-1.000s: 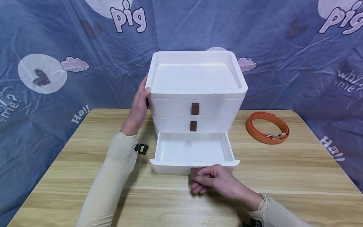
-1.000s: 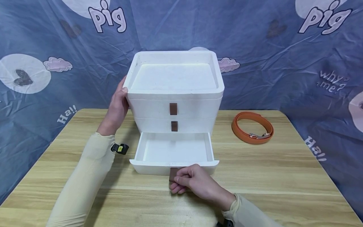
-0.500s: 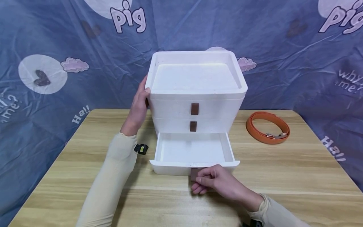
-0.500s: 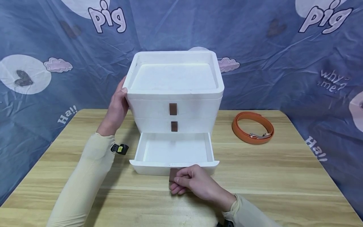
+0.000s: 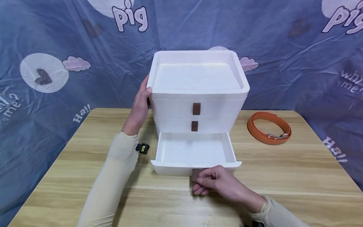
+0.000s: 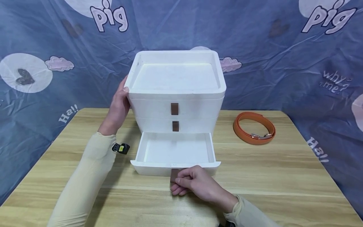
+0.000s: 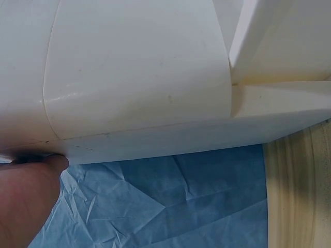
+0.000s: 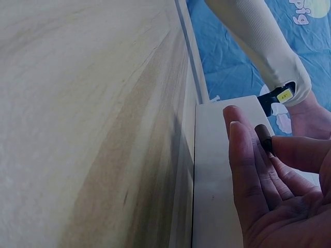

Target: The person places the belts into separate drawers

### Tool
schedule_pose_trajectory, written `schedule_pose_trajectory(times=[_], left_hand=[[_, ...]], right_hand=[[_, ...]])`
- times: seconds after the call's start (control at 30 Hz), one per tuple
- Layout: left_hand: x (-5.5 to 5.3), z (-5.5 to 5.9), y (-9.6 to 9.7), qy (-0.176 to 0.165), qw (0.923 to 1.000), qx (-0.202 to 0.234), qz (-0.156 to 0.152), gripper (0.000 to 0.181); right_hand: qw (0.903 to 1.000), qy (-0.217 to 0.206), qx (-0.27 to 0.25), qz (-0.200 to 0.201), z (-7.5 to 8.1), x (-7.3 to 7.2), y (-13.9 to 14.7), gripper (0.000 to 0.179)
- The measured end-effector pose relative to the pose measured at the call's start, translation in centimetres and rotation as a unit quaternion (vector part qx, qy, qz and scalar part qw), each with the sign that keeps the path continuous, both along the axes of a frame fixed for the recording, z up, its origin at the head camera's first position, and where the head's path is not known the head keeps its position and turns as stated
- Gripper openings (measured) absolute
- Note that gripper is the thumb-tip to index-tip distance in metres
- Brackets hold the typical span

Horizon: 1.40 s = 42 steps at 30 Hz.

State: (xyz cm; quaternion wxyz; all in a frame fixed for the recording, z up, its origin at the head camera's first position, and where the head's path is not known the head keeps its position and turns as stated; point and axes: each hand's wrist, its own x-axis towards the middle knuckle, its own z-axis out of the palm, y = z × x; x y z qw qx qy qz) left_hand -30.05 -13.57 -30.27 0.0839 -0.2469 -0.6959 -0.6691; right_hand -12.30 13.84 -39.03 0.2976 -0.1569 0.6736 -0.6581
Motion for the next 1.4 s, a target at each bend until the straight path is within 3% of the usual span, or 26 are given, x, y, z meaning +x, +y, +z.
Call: schedule_pose_trajectory(times=[0.73, 1.4], left_hand=[[0.09, 0.11, 0.23, -0.013, 0.9999, 0.007, -0.005, 0.063], [0.15, 0.07, 0.15, -0.004, 1.0, 0.009, -0.003, 0.062]], right_hand=[[0.9999, -0.004, -0.007, 0.006, -0.07, 0.2, 0.07, 0.026], [1.0, -0.002, -0.006, -0.001, -0.24, 0.66, -0.16, 0.024]])
